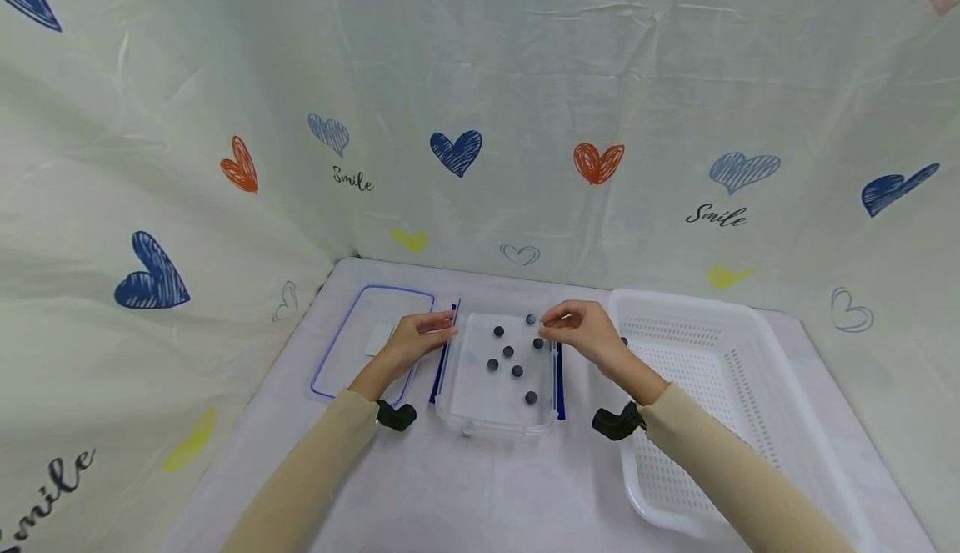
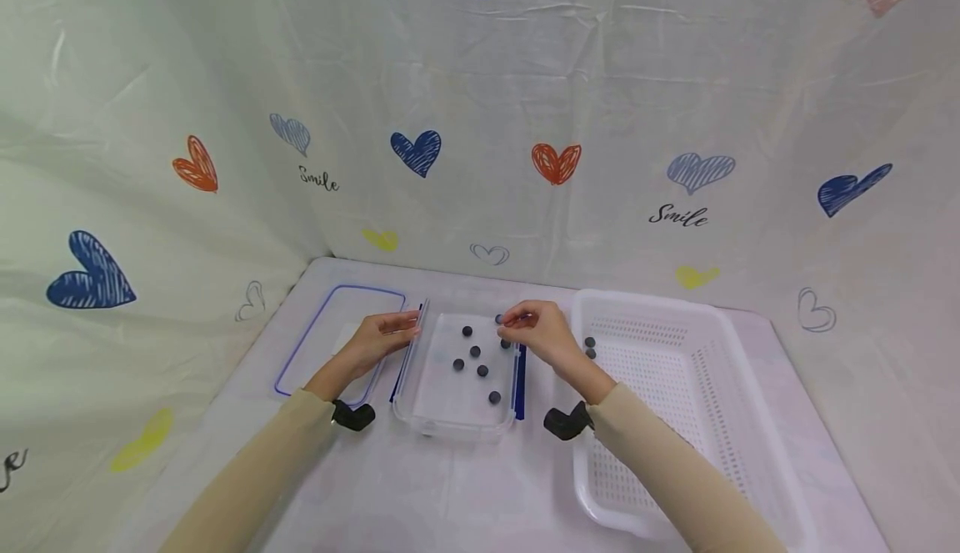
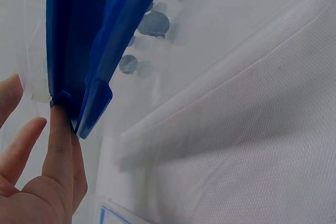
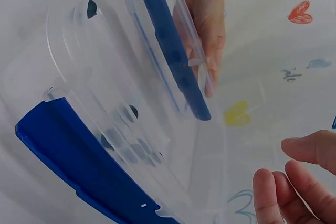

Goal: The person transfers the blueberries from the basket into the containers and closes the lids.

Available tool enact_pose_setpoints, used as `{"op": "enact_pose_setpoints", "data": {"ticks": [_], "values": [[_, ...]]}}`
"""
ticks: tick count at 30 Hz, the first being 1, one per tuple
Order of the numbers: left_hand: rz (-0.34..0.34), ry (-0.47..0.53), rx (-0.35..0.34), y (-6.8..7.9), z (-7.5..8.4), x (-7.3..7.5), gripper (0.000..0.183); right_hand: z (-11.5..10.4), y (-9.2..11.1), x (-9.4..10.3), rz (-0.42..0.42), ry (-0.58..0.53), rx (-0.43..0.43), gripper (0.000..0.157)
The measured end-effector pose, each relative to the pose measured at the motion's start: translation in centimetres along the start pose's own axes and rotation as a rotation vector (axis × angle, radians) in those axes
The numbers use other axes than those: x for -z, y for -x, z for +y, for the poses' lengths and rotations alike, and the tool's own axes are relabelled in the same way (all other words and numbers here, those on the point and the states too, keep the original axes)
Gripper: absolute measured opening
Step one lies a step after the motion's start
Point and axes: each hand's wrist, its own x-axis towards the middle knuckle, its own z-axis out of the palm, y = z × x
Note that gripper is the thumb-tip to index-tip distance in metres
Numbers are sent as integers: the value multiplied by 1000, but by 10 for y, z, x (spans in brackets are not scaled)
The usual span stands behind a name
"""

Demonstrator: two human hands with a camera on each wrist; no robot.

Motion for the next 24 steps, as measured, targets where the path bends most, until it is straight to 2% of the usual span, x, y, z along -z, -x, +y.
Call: {"op": "enact_pose_setpoints", "data": {"ticks": [8, 24], "values": [[30, -19, 4, 0, -2, 0, 52, 1, 3, 17, 73, -25, 10, 27], [36, -22, 2, -2, -6, -1, 49, 4, 17, 63, 233, -9, -4, 30]]}}
